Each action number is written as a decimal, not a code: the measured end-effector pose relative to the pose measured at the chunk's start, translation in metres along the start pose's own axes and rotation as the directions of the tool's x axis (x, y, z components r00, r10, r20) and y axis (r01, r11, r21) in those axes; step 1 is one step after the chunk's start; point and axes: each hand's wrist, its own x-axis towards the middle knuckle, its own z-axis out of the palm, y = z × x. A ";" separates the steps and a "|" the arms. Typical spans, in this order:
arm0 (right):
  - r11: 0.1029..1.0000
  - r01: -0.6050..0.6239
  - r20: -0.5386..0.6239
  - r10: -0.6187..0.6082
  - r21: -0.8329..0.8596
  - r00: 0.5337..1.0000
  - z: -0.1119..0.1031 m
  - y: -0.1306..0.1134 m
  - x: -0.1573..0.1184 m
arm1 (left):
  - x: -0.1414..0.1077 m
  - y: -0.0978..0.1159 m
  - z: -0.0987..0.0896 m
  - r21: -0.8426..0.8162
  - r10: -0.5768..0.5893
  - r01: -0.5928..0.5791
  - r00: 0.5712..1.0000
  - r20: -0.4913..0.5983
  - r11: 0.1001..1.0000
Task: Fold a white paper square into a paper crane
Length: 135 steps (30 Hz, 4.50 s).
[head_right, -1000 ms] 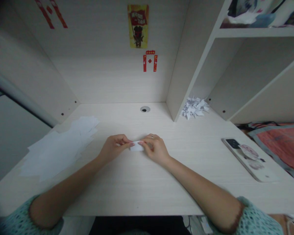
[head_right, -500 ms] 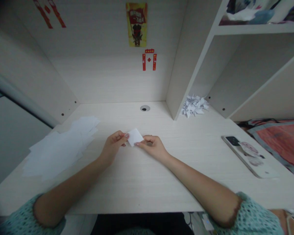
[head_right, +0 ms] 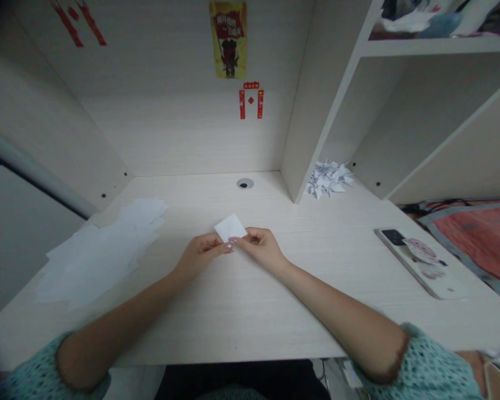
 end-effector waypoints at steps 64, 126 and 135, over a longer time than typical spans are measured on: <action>0.949 -0.055 -0.118 0.096 0.311 0.988 -0.012 0.009 0.012 | 0.010 0.004 -0.017 -0.033 0.063 -0.057 0.964 0.259 0.998; 0.980 0.200 -0.032 -0.200 0.016 0.979 -0.002 0.004 -0.002 | 0.003 0.006 -0.012 0.146 0.174 -0.157 0.979 -0.108 0.977; 0.939 0.333 -0.011 -0.335 -0.088 0.942 -0.002 0.007 -0.002 | 0.002 0.010 -0.012 0.076 0.196 -0.189 0.974 -0.111 0.979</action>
